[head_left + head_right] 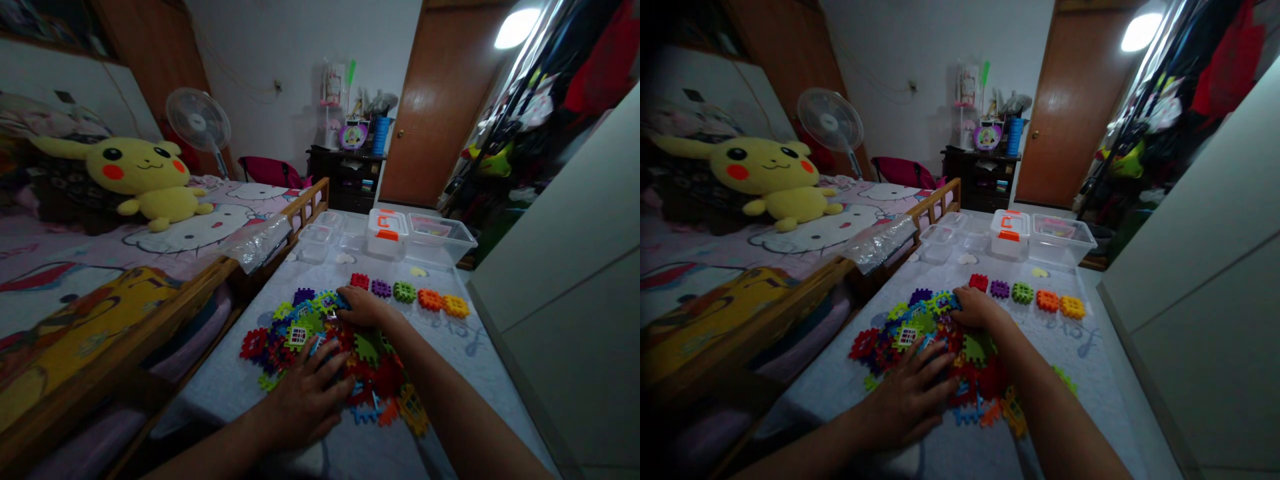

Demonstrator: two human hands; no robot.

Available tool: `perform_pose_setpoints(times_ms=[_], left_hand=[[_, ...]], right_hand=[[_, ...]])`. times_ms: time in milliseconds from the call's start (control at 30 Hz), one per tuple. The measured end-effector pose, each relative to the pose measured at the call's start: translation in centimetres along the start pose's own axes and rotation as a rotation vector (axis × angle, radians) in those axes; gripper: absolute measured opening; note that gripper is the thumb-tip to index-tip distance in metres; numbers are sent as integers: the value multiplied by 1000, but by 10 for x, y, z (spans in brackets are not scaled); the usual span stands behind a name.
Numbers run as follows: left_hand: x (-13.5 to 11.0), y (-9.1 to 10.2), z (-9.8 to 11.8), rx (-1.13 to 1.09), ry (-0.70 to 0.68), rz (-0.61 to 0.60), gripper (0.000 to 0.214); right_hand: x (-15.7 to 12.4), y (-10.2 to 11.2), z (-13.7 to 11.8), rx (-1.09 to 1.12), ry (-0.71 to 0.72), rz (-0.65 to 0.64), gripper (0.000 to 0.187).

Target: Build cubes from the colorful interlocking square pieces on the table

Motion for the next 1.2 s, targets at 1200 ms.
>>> perform_pose_setpoints(times_ms=[1200], left_hand=[[29,11,30,-68,-195,6,67]], right_hand=[[-96,21,26,143,-171,81,40]])
Point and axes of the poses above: each hand's wrist, its own x-axis towards the middle knuckle, its own y-axis out of the back of the hand, z = x × y, the point moved 6 cm from there along x, towards the middle knuckle, and after that the axes turned 2 degrees about -z, right-handed, at the moved point
